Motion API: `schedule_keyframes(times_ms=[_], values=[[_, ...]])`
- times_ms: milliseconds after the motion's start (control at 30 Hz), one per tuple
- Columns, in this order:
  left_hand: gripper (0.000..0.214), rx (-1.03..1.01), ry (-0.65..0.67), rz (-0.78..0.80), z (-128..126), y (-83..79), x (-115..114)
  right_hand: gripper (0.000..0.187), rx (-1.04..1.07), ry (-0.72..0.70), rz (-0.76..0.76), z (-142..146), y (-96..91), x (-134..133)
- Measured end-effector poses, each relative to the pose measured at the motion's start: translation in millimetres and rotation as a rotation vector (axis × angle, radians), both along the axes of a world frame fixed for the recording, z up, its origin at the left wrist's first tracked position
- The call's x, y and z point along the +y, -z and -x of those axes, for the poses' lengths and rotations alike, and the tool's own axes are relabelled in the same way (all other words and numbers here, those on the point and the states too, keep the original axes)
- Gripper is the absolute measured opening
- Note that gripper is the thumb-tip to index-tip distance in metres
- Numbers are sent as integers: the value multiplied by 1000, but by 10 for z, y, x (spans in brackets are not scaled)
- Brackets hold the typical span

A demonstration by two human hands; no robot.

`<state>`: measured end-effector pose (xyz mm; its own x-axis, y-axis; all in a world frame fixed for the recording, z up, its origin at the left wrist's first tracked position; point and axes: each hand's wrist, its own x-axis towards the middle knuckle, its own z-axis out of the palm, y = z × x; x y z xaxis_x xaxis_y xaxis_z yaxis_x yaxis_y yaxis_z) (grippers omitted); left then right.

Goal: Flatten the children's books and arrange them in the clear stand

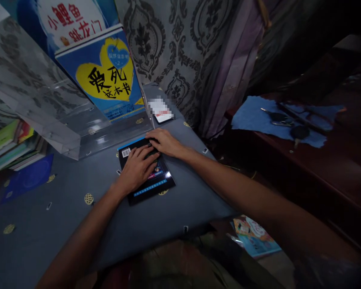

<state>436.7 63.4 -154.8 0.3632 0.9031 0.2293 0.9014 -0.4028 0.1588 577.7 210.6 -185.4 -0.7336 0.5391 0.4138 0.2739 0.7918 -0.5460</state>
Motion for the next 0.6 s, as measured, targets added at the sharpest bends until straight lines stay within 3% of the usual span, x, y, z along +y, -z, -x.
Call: schedule_keyframes(times_ms=[100, 300, 433, 600], values=[[35, -20, 17, -3, 2, -6, -16, 32, -12, 0, -5, -7, 3, 2], [33, -61, 227, 12, -63, -62, -136, 32, -35, 0, -16, -9, -5, -2], [32, -30, 225, 6, -96, -99, -172, 33, -52, 8, -40, -4, -9, -7], [31, -56, 313, 77, -100, -148, -202, 31, -65, 14, -51, -7, -19, -21]])
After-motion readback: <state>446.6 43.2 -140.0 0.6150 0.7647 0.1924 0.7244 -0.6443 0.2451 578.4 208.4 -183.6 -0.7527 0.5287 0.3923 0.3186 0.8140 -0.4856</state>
